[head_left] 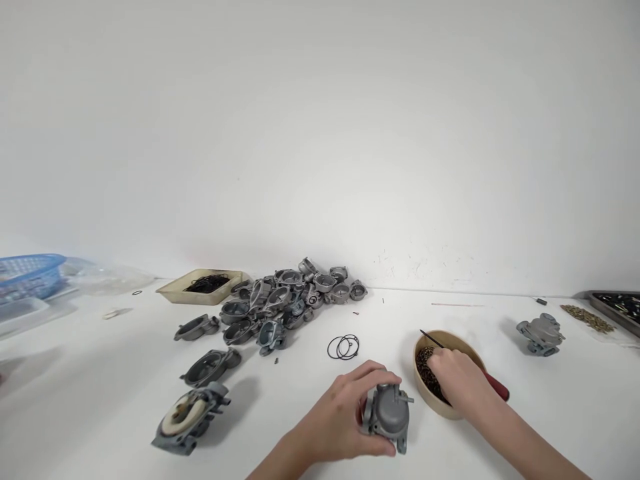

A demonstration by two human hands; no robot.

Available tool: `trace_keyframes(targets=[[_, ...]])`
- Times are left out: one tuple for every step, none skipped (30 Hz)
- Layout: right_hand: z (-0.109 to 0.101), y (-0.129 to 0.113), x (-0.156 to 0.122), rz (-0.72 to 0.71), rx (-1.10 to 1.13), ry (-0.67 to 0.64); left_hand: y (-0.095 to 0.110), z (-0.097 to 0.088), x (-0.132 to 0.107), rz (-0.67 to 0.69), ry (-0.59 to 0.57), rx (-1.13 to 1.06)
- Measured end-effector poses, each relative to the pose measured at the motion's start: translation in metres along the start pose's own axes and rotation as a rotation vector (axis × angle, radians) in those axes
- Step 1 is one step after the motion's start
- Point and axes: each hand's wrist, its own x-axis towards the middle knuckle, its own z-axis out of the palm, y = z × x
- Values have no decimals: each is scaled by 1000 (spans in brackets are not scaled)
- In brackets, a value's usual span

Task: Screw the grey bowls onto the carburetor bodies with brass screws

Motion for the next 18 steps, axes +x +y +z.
trace_keyframes(targets=[[-2,-3,1,6,-20,-22,2,-2,1,4,-1,-2],[-4,-6,2,10,-40,-42,3,-4,1,17,-1,-6],[-7,-8,1,12,-57,-61,4,-6,2,31,-3,-9],[-10,-10,0,14,-69,-71,4,-8,2,43,-7,-9],[-14,-12,-1,16,-77,-77,4,-9,2,51,-9,-6],[-17,-13,-2,18,-83,-79,4,-11,3,60,-13,-1],[-21,-14,-4,18,-85,-78,4,-12,3,69,-19,5],[-24,-15,-5,17,-86,-76,4,-13,3,81,-31,11],[-26,-15,-6,16,-85,-73,4,-14,3,96,-45,21],[-28,-14,-7,14,-83,-69,4,-15,2,115,-59,35],[-30,-14,-8,13,-80,-65,4,-16,2,134,-70,51],[-31,-13,-8,13,-76,-60,3,-17,1,152,-78,69],[-31,-12,-9,11,-73,-53,3,-18,0,169,-82,88],[-31,-12,-9,8,-69,-45,3,-20,0,186,-84,107],[-30,-11,-9,2,-65,-34,3,-21,-1,199,-86,123],[-29,-11,-9,-6,-62,-18,3,-22,-2,205,-89,131],[-28,-11,-9,-16,-59,1,2,-22,-2,206,-93,129],[-26,-10,-9,-28,-54,25,2,-22,-2,200,-95,120]])
